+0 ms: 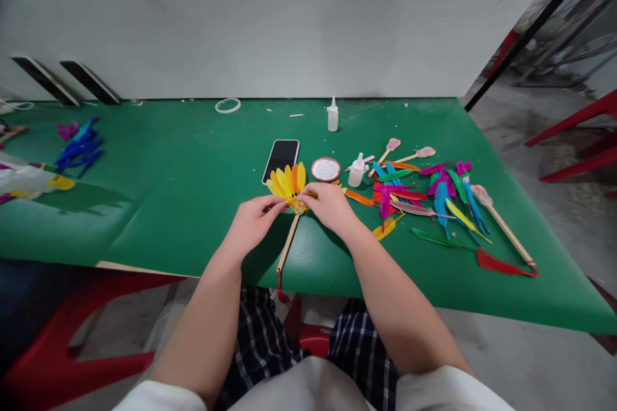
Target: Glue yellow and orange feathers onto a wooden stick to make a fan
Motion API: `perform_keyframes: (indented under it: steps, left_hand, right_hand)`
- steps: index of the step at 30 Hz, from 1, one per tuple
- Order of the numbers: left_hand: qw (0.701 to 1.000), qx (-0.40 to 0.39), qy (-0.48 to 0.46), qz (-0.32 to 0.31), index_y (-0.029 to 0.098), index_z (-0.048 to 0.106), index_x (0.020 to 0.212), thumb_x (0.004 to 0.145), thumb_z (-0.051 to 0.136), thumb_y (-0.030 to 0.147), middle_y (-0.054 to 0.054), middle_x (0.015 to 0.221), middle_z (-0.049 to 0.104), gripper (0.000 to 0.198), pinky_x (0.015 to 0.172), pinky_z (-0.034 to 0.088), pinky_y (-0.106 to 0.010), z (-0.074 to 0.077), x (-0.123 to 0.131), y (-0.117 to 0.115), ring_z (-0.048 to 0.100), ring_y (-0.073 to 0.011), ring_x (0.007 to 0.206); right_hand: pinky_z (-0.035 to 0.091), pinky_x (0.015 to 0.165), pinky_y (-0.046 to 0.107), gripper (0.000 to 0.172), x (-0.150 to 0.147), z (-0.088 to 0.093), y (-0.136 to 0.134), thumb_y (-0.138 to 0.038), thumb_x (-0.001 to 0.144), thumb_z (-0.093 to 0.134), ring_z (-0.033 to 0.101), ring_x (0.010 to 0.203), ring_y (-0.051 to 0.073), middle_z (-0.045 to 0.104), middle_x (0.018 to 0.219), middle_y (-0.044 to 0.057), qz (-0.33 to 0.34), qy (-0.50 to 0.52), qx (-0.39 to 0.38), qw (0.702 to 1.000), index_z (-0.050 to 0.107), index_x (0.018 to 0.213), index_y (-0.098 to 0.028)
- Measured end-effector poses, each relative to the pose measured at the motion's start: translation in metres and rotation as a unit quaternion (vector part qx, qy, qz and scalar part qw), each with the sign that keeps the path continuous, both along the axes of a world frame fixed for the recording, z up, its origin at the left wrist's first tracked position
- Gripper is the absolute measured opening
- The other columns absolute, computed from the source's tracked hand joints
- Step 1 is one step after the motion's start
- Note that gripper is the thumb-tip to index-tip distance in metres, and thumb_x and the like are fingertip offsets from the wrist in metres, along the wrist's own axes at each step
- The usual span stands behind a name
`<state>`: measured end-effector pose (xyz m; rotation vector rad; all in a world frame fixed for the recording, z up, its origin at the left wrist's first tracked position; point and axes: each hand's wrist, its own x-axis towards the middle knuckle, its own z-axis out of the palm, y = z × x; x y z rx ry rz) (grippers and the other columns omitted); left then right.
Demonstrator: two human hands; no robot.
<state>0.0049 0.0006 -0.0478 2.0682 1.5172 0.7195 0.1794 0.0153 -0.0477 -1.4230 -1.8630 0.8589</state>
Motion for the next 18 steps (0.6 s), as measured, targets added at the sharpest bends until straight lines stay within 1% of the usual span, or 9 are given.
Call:
perform_keyframes:
  steps: [3, 7, 11, 15, 18]
  left_hand:
    - [0.999, -0.025, -0.032, -0.010, 0.021, 0.067, 0.089, 0.082, 0.050, 0.032, -0.001, 0.089, 0.070, 0.021, 0.072, 0.045, -0.026, 0.0020, 0.0006, -0.0005, 0.063, -0.0161, 0.081]
    - [0.993, -0.081, -0.088, -0.020, 0.019, 0.068, 0.082, 0.080, 0.053, 0.028, -0.001, 0.079, 0.071, 0.018, 0.072, 0.047, -0.026, 0.0054, 0.0013, -0.0003, 0.065, -0.0151, 0.076]
    - [0.981, -0.119, -0.152, -0.016, 0.017, 0.068, 0.082, 0.077, 0.055, 0.028, -0.002, 0.076, 0.071, 0.018, 0.074, 0.048, -0.028, 0.0040, -0.0010, 0.0020, 0.065, -0.0158, 0.074]
    - [0.976, -0.117, -0.182, -0.002, 0.015, 0.068, 0.081, 0.076, 0.055, 0.030, -0.003, 0.075, 0.071, 0.020, 0.076, 0.048, -0.030, 0.0006, -0.0030, 0.0045, 0.065, -0.0168, 0.075]
    - [0.972, -0.126, -0.197, 0.002, 0.016, 0.068, 0.080, 0.076, 0.056, 0.029, -0.002, 0.073, 0.071, 0.018, 0.077, 0.048, -0.031, 0.0015, -0.0036, 0.0041, 0.065, -0.0165, 0.074]
  right_hand:
    - [0.041, 0.063, 0.024, 0.012, -0.0004, 0.0024, -0.0010, -0.023, 0.076, 0.054, 0.059, 0.068, 0.013, 0.068, 0.075, 0.002, 0.008, -0.005, -0.004, 1.000, 0.065, 0.076, -0.017]
    - [0.042, 0.063, 0.024, 0.013, -0.0011, 0.0042, -0.0016, -0.024, 0.075, 0.054, 0.058, 0.067, 0.013, 0.066, 0.071, 0.002, 0.025, 0.040, -0.031, 0.998, 0.063, 0.072, -0.016]
    - [0.043, 0.063, 0.025, 0.013, 0.0003, 0.0035, -0.0003, -0.026, 0.073, 0.056, 0.058, 0.065, 0.013, 0.065, 0.068, 0.002, 0.026, 0.086, -0.056, 0.994, 0.063, 0.071, -0.015]
    - [0.046, 0.063, 0.027, 0.017, 0.0029, 0.0007, 0.0020, -0.032, 0.072, 0.059, 0.060, 0.065, 0.014, 0.066, 0.068, 0.004, 0.008, 0.143, -0.074, 0.987, 0.064, 0.073, -0.016]
    - [0.046, 0.062, 0.027, 0.016, 0.0039, 0.0002, 0.0025, -0.032, 0.071, 0.059, 0.059, 0.062, 0.013, 0.065, 0.066, 0.003, -0.003, 0.179, -0.089, 0.980, 0.062, 0.071, -0.016]
